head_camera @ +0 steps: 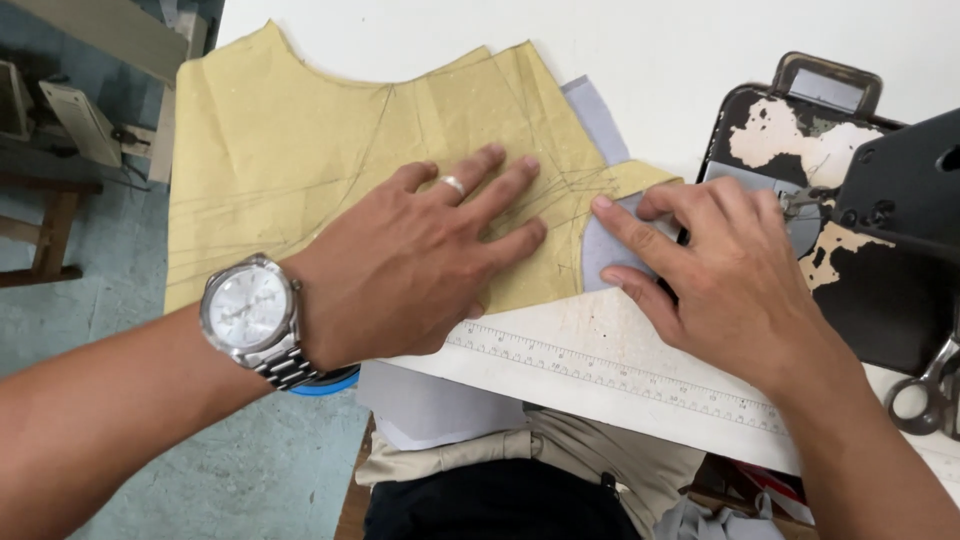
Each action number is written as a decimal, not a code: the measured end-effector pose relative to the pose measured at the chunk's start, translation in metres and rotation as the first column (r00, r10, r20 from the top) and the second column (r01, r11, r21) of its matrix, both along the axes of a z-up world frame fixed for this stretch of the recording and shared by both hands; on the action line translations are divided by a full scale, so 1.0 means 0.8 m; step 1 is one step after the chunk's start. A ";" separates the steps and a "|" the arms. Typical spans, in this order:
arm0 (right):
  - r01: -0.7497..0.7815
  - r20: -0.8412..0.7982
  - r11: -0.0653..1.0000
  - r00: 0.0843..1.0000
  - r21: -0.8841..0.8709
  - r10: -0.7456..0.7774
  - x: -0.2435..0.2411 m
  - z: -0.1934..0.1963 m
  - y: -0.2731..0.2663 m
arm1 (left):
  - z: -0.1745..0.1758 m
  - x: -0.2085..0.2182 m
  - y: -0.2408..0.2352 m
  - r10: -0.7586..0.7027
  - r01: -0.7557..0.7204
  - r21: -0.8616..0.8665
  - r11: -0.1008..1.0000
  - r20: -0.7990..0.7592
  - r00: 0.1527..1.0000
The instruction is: Cutting fabric pieces with scissors following a pattern and aligning them with paper patterns on a workbench.
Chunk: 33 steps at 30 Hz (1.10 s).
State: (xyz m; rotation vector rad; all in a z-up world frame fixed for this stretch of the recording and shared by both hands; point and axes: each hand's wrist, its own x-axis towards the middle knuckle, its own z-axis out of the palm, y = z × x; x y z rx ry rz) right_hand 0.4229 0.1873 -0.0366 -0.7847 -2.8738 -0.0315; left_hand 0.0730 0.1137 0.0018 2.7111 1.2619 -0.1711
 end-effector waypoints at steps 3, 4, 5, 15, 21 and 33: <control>0.015 -0.012 1.000 1.000 0.007 -0.015 0.003 -0.006 0.006 | 0.005 0.003 0.007 -0.012 0.013 0.042 0.999 -0.008 1.000; 0.008 -0.076 1.000 0.997 -0.014 -0.009 0.006 -0.013 0.009 | 0.006 0.003 0.008 -0.006 0.006 0.018 1.000 -0.014 1.000; -0.001 -0.137 0.999 0.991 -0.043 -0.005 0.010 -0.021 0.009 | 0.006 0.005 0.007 0.000 0.000 -0.014 1.000 -0.017 1.000; 0.571 0.261 0.770 0.819 -0.284 -0.511 -0.086 0.049 0.040 | 0.006 0.009 0.007 0.004 -0.004 -0.043 0.999 -0.004 1.000; 0.666 0.129 0.626 0.719 -0.405 -0.683 -0.050 0.076 -0.036 | 0.005 0.005 0.008 0.019 -0.019 -0.084 0.996 0.004 1.000; 0.159 -0.125 0.985 0.981 0.074 -0.149 0.000 -0.021 -0.149 | 0.001 0.003 0.012 0.003 -0.003 -0.076 0.997 -0.004 1.000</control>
